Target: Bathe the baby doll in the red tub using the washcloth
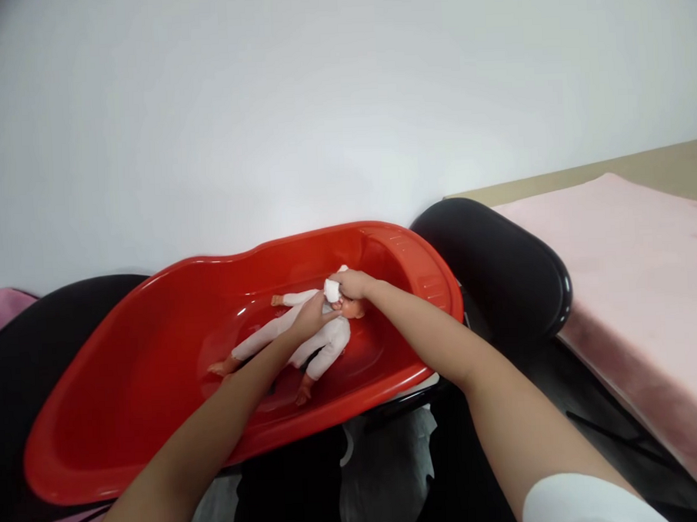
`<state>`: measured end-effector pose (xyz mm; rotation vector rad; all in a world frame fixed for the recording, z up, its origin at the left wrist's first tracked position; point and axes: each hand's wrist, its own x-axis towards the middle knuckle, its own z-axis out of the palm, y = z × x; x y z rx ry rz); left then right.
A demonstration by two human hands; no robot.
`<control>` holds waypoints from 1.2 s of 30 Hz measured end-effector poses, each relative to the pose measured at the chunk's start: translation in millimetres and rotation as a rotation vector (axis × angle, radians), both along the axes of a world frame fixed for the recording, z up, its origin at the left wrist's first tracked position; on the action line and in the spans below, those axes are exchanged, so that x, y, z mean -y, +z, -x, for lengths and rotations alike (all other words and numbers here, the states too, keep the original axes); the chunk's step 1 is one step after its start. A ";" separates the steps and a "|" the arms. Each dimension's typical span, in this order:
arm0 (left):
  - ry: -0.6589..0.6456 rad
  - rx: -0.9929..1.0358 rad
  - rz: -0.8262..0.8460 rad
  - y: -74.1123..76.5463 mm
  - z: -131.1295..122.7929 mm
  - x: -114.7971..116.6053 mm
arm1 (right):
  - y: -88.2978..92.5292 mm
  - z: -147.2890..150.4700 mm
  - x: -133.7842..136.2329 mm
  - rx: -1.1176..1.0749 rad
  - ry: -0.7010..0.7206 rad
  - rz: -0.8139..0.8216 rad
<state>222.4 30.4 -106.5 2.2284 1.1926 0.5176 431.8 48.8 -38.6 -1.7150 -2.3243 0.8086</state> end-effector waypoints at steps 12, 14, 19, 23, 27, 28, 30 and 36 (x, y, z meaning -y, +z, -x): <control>-0.053 -0.268 -0.049 11.2 -15.3 16.5 | 4.0 -26.8 -15.5 0.221 -0.124 0.059; -0.053 -0.294 -0.038 14.4 -18.2 18.2 | 4.9 -18.9 -10.8 0.200 -0.074 0.054; -0.051 -0.348 -0.018 13.9 -17.9 14.9 | 8.9 -4.3 -5.2 0.201 0.014 0.075; -0.092 -0.160 -0.035 9.3 -11.6 10.9 | 13.8 -20.3 -12.6 0.304 -0.095 0.121; -0.087 -0.071 0.002 5.3 -9.2 8.3 | 18.0 -25.9 -11.3 0.335 -0.122 0.123; -0.077 -0.069 0.007 4.7 -9.2 8.0 | 18.6 -22.8 -9.1 0.313 -0.088 0.114; -0.049 -0.090 0.014 4.1 -9.5 7.6 | 19.1 -14.2 -4.8 0.247 0.007 0.094; -0.069 -0.128 0.042 10.5 -9.7 8.8 | 14.5 -18.2 -9.5 0.236 0.025 0.098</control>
